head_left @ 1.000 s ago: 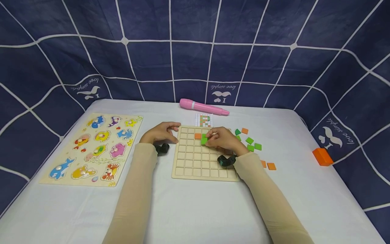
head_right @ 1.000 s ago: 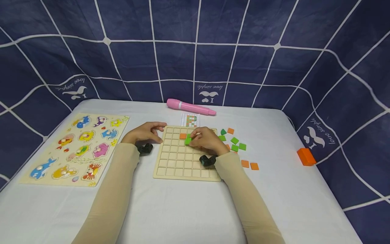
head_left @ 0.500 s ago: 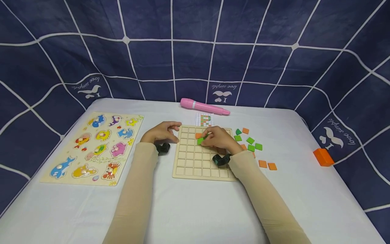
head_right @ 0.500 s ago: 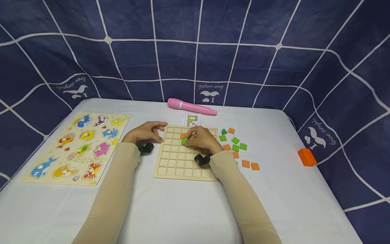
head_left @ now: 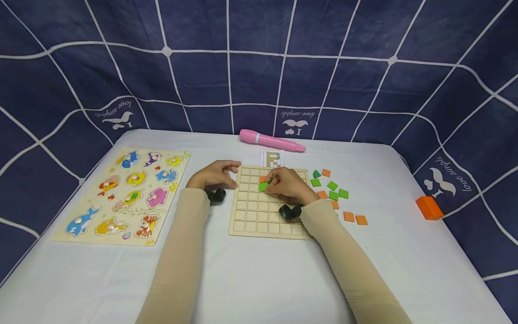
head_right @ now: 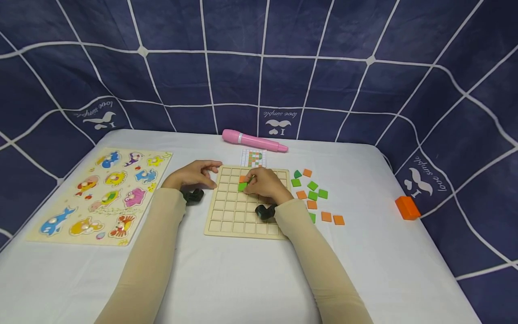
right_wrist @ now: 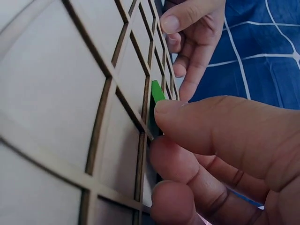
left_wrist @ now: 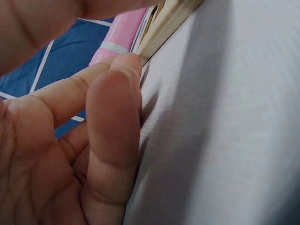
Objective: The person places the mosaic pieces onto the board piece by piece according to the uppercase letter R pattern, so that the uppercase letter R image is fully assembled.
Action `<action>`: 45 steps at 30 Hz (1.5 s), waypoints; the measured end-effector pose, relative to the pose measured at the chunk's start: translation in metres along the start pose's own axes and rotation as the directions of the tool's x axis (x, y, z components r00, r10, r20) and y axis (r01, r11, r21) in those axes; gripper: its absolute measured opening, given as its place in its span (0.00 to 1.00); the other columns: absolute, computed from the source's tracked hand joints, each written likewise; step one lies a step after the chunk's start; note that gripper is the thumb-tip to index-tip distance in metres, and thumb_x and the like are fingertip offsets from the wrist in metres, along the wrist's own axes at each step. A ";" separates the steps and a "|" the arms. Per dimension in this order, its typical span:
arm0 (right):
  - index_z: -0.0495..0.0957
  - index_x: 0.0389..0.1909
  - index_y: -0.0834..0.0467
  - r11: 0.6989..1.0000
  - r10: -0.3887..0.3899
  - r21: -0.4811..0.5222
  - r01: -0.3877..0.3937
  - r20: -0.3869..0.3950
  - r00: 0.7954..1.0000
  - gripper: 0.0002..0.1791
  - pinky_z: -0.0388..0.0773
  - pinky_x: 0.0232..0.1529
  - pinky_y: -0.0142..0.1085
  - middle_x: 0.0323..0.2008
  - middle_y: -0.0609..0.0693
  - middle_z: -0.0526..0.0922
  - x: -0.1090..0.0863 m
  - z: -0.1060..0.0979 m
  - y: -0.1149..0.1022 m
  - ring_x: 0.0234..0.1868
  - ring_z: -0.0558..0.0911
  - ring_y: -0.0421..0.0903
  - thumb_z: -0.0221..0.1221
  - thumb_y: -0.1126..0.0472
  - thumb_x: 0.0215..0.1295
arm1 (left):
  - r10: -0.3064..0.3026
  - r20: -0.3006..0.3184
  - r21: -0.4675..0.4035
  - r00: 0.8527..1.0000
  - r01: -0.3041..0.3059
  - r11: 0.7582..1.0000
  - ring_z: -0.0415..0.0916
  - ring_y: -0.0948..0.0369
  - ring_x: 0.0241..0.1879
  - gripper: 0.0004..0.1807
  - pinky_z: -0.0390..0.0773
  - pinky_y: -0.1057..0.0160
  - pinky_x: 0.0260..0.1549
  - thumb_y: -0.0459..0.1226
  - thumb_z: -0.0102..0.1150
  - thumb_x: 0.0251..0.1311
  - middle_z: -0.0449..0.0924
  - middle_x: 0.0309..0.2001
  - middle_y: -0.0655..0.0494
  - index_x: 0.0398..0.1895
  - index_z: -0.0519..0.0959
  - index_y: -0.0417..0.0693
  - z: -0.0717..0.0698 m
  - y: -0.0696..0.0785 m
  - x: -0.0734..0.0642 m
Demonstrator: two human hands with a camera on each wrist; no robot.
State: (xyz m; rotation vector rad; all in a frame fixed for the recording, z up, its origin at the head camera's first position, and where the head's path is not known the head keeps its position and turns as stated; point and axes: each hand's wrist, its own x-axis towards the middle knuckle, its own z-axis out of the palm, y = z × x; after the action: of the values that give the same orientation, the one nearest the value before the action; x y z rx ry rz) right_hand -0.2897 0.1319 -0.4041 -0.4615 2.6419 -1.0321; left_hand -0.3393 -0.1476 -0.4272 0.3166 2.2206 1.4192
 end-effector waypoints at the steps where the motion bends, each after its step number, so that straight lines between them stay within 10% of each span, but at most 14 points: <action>1: 0.86 0.47 0.61 1.000 -0.001 -0.002 0.001 0.000 1.000 0.12 0.74 0.38 0.37 0.30 0.48 0.86 0.000 0.000 0.000 0.29 0.77 0.42 0.74 0.64 0.65 | -0.001 -0.001 0.002 1.000 0.001 1.000 0.68 0.60 0.38 0.50 0.72 0.70 0.35 0.23 0.76 0.52 0.71 0.59 0.46 0.82 0.67 0.39 0.000 0.000 0.000; 16: 0.86 0.49 0.62 0.998 -0.043 0.040 0.042 0.028 0.999 0.13 0.73 0.41 0.37 0.30 0.47 0.84 -0.003 -0.003 0.005 0.31 0.76 0.41 0.73 0.63 0.66 | 0.000 0.006 0.008 1.000 0.000 1.000 0.68 0.60 0.38 0.50 0.72 0.70 0.37 0.23 0.76 0.53 0.71 0.58 0.47 0.82 0.66 0.38 0.000 0.002 -0.001; 29: 0.80 0.61 0.72 0.933 -0.138 0.353 0.062 0.192 0.972 0.19 0.76 0.36 0.33 0.36 0.47 0.84 -0.028 -0.032 0.032 0.30 0.76 0.42 0.64 0.69 0.73 | 0.002 0.008 -0.001 1.000 -0.002 1.000 0.68 0.59 0.38 0.50 0.72 0.70 0.35 0.23 0.76 0.53 0.71 0.59 0.46 0.82 0.66 0.38 0.000 0.001 0.001; 45: 0.74 0.67 0.76 0.899 -0.049 0.437 -0.024 0.156 0.987 0.25 0.77 0.34 0.34 0.42 0.53 0.84 -0.082 -0.078 0.078 0.34 0.78 0.43 0.63 0.66 0.75 | -0.006 0.009 -0.011 1.000 0.006 1.000 0.68 0.60 0.37 0.50 0.73 0.71 0.34 0.22 0.76 0.54 0.70 0.59 0.46 0.82 0.66 0.38 0.001 0.000 0.000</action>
State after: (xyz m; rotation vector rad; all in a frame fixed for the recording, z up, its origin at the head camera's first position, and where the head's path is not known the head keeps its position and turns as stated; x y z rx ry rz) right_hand -0.2579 0.2650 -0.3921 -0.4374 2.1726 -1.4746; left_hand -0.3386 -0.1471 -0.4274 0.3112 2.2041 1.4234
